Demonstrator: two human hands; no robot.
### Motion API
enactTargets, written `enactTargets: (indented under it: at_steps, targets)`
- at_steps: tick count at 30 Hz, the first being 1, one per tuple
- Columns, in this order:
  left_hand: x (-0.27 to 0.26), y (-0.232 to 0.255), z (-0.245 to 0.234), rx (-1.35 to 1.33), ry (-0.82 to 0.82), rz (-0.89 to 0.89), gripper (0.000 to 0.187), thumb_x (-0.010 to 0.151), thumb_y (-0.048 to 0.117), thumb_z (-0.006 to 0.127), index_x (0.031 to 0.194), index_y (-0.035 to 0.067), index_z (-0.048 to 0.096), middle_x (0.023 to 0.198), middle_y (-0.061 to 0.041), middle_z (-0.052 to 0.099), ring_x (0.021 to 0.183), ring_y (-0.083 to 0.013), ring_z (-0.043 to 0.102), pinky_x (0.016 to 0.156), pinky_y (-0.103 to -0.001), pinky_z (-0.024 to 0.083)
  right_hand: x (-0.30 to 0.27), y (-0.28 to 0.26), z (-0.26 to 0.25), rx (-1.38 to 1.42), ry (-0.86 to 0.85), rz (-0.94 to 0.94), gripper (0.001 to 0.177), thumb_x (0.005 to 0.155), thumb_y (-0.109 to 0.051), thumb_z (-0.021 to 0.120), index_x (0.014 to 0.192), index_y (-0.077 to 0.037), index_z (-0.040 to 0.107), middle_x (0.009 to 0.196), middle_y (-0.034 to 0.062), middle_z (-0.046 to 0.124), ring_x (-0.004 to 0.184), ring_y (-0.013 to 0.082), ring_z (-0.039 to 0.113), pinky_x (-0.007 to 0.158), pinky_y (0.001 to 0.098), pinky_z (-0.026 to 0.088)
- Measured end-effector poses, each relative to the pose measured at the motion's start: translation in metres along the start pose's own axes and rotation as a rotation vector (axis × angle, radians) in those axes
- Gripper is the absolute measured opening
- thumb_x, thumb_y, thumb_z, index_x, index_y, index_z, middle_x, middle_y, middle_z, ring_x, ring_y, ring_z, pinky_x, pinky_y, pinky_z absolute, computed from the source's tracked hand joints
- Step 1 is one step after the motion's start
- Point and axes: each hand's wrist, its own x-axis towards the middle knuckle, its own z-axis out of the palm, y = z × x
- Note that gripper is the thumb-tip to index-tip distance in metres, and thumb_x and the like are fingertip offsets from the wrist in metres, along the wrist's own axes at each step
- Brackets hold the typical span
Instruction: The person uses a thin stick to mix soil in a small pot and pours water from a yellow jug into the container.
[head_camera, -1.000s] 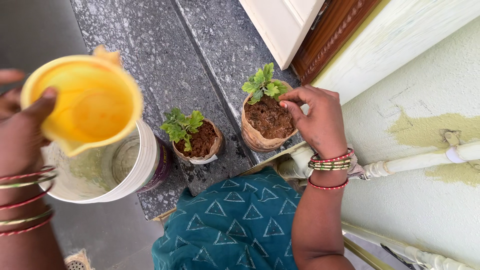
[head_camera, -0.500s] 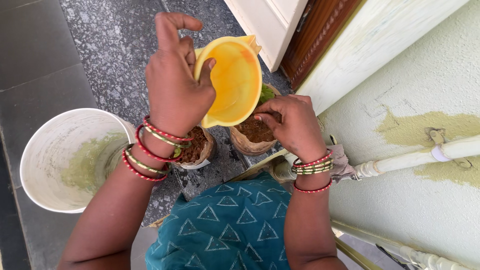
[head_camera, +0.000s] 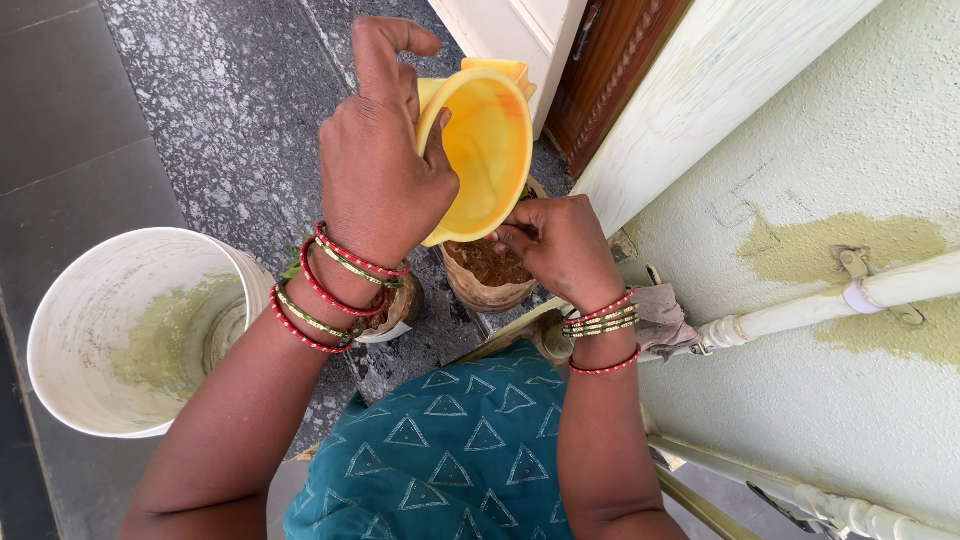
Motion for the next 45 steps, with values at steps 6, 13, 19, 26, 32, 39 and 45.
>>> enactTargets:
  at_steps: [6, 13, 19, 26, 32, 39, 45]
  targets:
    - [0.001, 0.004, -0.001, 0.005, -0.007, -0.009, 0.064, 0.082, -0.012, 0.068, 0.134, 0.009, 0.036, 0.085, -0.013, 0.061, 0.084, -0.0412, 0.069, 0.068, -0.05, 0.052, 0.0, -0.002, 0.001, -0.06, 0.013, -0.017, 0.018, 0.081, -0.018, 0.083, 0.098, -0.012, 0.082, 0.079, 0.0092, 0.078, 0.061, 0.0146, 0.073, 0.058, 0.0303, 0.054]
    - [0.001, 0.008, -0.002, 0.028, -0.005, 0.024, 0.065, 0.081, -0.012, 0.068, 0.134, 0.009, 0.036, 0.086, -0.012, 0.06, 0.084, -0.0401, 0.069, 0.067, -0.048, 0.053, 0.003, 0.0, 0.004, -0.024, 0.007, 0.058, 0.016, 0.084, -0.021, 0.083, 0.096, -0.011, 0.081, 0.078, 0.0071, 0.079, 0.06, 0.0124, 0.072, 0.057, 0.0289, 0.054]
    - [0.0, 0.009, 0.002, 0.042, -0.002, 0.023, 0.065, 0.082, -0.012, 0.068, 0.134, 0.01, 0.036, 0.09, -0.012, 0.061, 0.085, -0.0404, 0.069, 0.068, -0.048, 0.053, 0.001, -0.001, 0.003, -0.078, 0.058, -0.008, 0.017, 0.081, -0.018, 0.085, 0.096, -0.012, 0.081, 0.074, 0.0077, 0.075, 0.058, 0.0149, 0.068, 0.058, 0.0315, 0.052]
    - [0.001, 0.012, 0.005, 0.054, 0.002, 0.049, 0.065, 0.082, -0.011, 0.068, 0.134, 0.011, 0.035, 0.098, -0.013, 0.063, 0.085, -0.0399, 0.07, 0.068, -0.047, 0.055, 0.001, 0.001, 0.001, -0.117, 0.104, -0.082, 0.016, 0.079, -0.017, 0.087, 0.092, -0.01, 0.081, 0.071, 0.0104, 0.068, 0.057, 0.0204, 0.061, 0.059, 0.0369, 0.048]
    - [0.001, 0.011, 0.004, 0.059, 0.001, 0.04, 0.065, 0.082, -0.012, 0.068, 0.134, 0.012, 0.036, 0.094, -0.012, 0.062, 0.086, -0.0393, 0.071, 0.069, -0.047, 0.055, 0.0, 0.001, 0.0, -0.112, 0.089, -0.081, 0.013, 0.081, -0.014, 0.085, 0.094, -0.012, 0.082, 0.071, 0.0113, 0.066, 0.056, 0.0202, 0.061, 0.057, 0.0363, 0.049]
    - [0.002, 0.007, 0.002, 0.026, 0.092, 0.025, 0.06, 0.084, -0.011, 0.07, 0.129, 0.01, 0.037, 0.086, -0.011, 0.062, 0.09, -0.0396, 0.069, 0.073, -0.046, 0.053, 0.001, 0.001, 0.001, -0.146, 0.18, -0.221, 0.014, 0.077, -0.013, 0.088, 0.087, -0.009, 0.079, 0.078, 0.0044, 0.073, 0.068, 0.0219, 0.06, 0.069, 0.0384, 0.048]
    - [0.002, 0.004, -0.005, -0.041, 0.152, -0.084, 0.052, 0.095, -0.011, 0.075, 0.129, 0.008, 0.042, 0.073, -0.009, 0.048, 0.061, -0.0238, 0.057, 0.059, -0.035, 0.042, 0.0, -0.004, 0.0, -0.149, 0.172, -0.073, 0.016, 0.075, -0.018, 0.092, 0.083, -0.011, 0.079, 0.075, 0.0019, 0.074, 0.065, 0.021, 0.06, 0.073, 0.0386, 0.047]
